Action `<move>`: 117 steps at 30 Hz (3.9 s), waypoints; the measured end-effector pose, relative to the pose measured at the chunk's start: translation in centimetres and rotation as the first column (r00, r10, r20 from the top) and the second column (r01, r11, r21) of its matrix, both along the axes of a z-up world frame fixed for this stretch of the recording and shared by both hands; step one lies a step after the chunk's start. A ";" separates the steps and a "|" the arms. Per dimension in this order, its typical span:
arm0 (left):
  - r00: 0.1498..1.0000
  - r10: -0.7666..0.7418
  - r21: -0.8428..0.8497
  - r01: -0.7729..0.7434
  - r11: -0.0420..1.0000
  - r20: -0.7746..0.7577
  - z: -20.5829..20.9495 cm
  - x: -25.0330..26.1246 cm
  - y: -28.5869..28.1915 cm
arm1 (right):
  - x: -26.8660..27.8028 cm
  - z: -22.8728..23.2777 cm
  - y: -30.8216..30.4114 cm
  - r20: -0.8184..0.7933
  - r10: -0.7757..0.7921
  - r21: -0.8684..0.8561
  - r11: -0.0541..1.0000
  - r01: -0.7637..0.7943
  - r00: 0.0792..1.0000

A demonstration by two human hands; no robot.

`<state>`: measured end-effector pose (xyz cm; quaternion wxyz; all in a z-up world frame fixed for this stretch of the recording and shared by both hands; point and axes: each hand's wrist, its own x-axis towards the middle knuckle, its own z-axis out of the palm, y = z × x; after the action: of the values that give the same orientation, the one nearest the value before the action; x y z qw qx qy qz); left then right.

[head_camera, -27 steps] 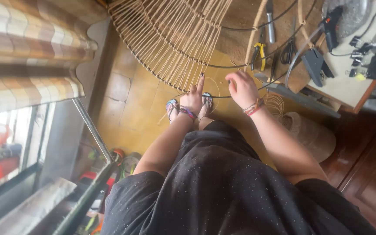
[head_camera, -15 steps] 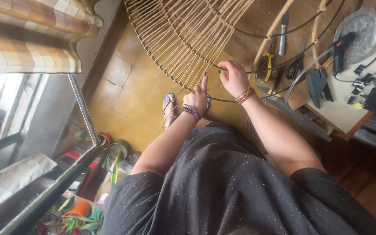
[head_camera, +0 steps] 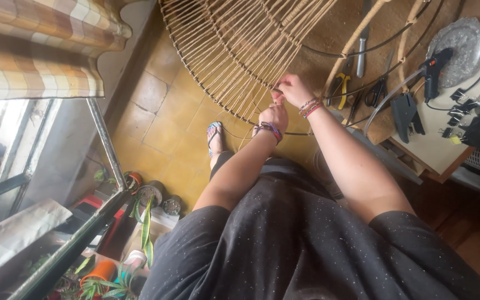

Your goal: Weaving wicker strands onto a metal frame to create the seat and back of a chair.

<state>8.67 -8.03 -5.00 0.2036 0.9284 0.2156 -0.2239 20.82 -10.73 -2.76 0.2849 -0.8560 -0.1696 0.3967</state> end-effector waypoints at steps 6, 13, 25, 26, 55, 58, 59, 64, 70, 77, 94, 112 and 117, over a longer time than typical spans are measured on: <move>0.979 0.034 -0.212 0.010 0.977 0.201 -6.2 1.5 -1.4 | 0.0 3.1 2.8 -0.413 -0.224 -0.101 0.975 0.200 0.883; 0.920 0.195 -0.541 0.021 0.841 0.339 -3.6 -2.5 0.4 | -2.5 5.1 1.0 0.406 -0.079 -0.175 0.971 0.162 0.910; 0.649 0.723 -0.962 -0.258 -0.084 -0.237 0.7 -4.0 8.7 | -15.0 21.4 -7.3 -0.297 -0.495 0.598 0.571 0.563 0.817; 0.677 0.706 -0.963 -0.269 -0.027 -0.209 -0.2 -5.3 8.3 | -13.8 20.7 -8.6 -0.283 -0.512 0.685 0.483 0.545 0.811; 0.724 0.611 -0.795 -0.145 0.589 0.321 -3.9 -16.2 5.6 | -22.2 -1.5 -6.7 -0.133 -0.045 0.748 0.650 0.130 0.990; 0.725 0.688 -0.982 -0.131 0.136 -0.001 -5.0 -15.8 6.3 | -23.7 -3.1 -8.7 0.037 0.782 -0.410 0.579 -0.704 0.622; 0.770 0.632 -0.923 -0.176 0.342 0.087 -4.9 -15.8 7.2 | -22.4 -2.3 -8.6 0.106 0.506 -0.134 0.860 -0.492 0.856; 0.869 0.151 -0.264 -0.025 0.964 0.472 -3.1 -16.2 7.1 | -15.7 1.1 -7.2 -0.285 -0.144 0.711 0.632 0.310 0.948; 0.796 0.371 -0.570 -0.041 0.821 0.478 -4.4 -16.5 6.9 | -21.8 1.3 -6.3 0.199 0.063 0.451 0.880 -0.149 0.978; 0.873 0.451 -0.848 -0.088 0.522 0.187 -4.8 -15.5 8.3 | -19.1 0.9 -6.4 -0.072 -0.041 0.221 0.974 0.056 0.997; 0.950 0.087 -0.414 0.048 0.909 0.301 -2.5 -15.0 8.4 | -15.2 -3.2 -8.9 -0.523 -0.317 0.739 0.293 0.606 0.791; 0.872 0.485 -0.940 -0.221 0.260 -0.071 0.7 -15.0 7.5 | -21.2 -4.8 -7.6 0.104 0.631 0.282 0.723 -0.631 0.769; 0.924 0.343 -0.741 -0.111 0.662 0.169 -3.3 -14.7 8.7 | -12.8 1.5 -6.0 -0.451 -0.400 0.611 0.514 0.602 0.798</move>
<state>-6.03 0.71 -8.28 0.6065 0.7615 0.1934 -0.1221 8.05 -16.77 -1.21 0.7228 -0.6222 -0.0184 0.3001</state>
